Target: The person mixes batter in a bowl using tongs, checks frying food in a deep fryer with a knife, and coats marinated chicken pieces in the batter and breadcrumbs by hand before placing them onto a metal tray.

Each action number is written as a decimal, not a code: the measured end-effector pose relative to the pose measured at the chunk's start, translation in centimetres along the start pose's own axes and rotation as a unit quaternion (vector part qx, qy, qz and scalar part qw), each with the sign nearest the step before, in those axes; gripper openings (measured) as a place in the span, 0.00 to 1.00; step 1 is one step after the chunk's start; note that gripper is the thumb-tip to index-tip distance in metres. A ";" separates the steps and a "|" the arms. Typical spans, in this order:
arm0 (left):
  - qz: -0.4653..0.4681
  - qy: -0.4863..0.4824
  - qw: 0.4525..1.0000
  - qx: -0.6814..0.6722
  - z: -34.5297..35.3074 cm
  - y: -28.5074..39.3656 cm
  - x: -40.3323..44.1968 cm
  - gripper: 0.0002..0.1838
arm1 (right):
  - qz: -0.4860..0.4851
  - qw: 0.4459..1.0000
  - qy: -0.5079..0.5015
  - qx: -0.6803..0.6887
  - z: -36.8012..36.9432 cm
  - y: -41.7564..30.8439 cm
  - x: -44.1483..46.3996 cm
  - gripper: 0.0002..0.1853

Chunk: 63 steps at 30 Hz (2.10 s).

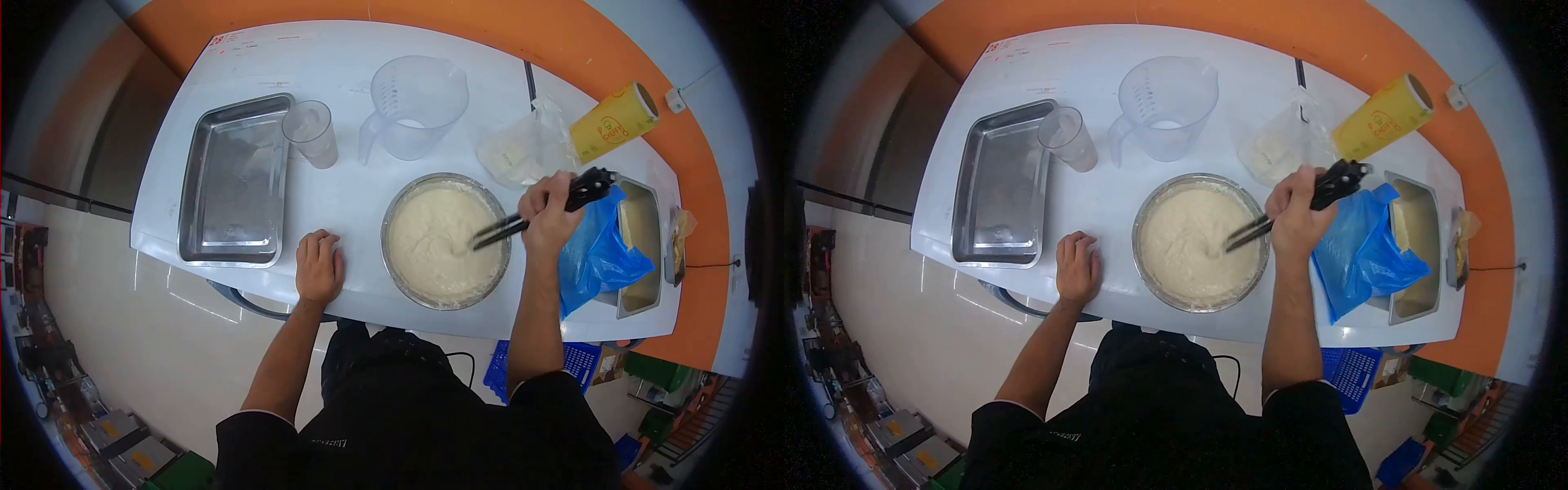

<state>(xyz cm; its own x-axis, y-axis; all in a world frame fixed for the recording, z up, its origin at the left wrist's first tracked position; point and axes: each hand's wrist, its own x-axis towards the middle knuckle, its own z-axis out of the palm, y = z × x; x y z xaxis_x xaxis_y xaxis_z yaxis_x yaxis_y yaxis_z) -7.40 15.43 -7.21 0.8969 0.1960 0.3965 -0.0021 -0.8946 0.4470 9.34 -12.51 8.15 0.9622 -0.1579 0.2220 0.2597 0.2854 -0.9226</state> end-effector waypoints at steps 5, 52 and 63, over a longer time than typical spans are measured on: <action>0.001 0.004 1.000 0.007 0.3 -0.2 -0.1 0.15 | 0.052 0.992 -0.018 0.118 2.5 2.3 -2.2 0.14; -0.001 0.003 1.000 0.004 0.2 -0.2 -0.3 0.15 | 0.070 0.978 -0.196 0.020 0.5 1.3 -0.3 0.06; -0.213 -0.028 0.920 -0.327 0.2 3.4 0.3 0.13 | -0.079 0.849 -0.496 -0.165 6.1 -1.5 0.2 0.10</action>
<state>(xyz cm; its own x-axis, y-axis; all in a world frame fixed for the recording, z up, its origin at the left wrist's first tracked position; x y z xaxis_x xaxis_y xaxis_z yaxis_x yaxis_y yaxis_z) -7.03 12.35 -5.66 0.8989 0.4363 0.0398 0.1055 -0.3037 0.9469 9.64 -7.23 11.45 0.5564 0.7501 0.3575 0.5120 0.0293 -0.8585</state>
